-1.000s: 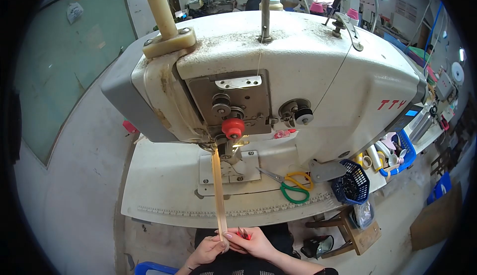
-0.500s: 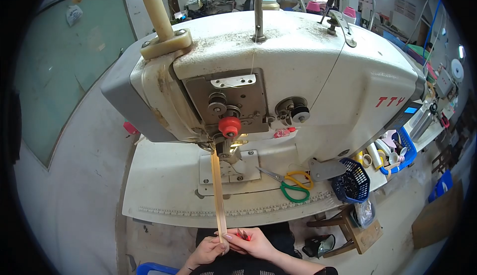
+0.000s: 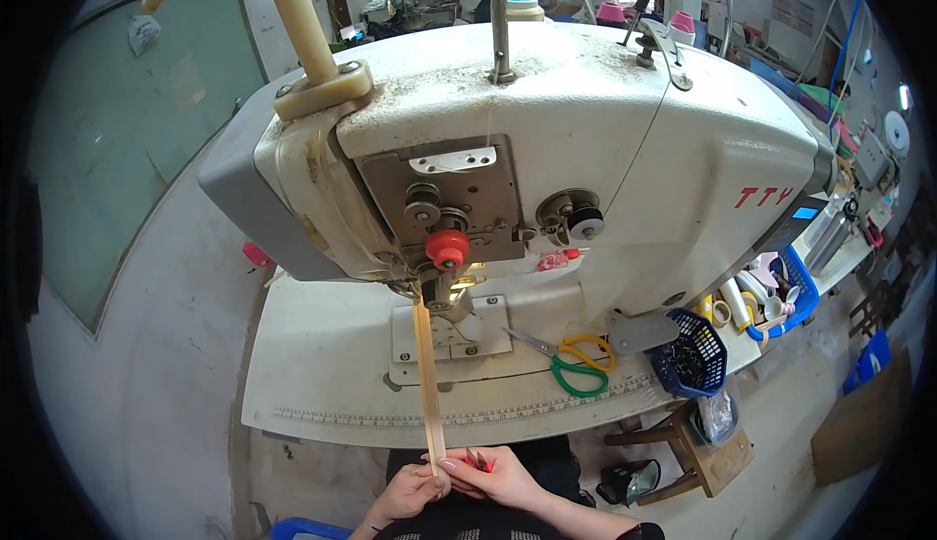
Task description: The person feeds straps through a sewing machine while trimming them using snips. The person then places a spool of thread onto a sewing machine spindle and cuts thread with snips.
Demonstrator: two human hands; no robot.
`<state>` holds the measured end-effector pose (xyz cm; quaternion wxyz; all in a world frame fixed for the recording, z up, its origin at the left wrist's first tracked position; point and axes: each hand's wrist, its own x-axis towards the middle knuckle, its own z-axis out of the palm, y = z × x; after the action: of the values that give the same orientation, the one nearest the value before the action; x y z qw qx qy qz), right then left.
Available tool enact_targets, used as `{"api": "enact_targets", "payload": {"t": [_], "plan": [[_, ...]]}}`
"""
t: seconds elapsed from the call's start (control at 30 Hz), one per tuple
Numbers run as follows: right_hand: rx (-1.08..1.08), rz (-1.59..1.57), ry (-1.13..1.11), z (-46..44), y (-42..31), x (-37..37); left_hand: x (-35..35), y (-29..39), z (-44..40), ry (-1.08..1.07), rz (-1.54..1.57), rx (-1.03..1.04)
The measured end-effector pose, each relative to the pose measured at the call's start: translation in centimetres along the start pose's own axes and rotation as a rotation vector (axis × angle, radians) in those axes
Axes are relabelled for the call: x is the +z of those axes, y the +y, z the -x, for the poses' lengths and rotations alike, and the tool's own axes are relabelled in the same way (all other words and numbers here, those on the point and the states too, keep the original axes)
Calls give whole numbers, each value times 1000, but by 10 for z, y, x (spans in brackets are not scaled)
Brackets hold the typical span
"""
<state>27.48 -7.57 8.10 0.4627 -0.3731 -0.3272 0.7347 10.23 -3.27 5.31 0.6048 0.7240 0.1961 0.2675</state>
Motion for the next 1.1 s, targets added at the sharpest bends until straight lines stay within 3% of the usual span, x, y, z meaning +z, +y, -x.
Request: {"api": "enact_targets", "payload": {"t": [1.1], "plan": [[-32, 60, -19, -2, 1, -1, -1, -4, 1, 36, 11, -27]]}}
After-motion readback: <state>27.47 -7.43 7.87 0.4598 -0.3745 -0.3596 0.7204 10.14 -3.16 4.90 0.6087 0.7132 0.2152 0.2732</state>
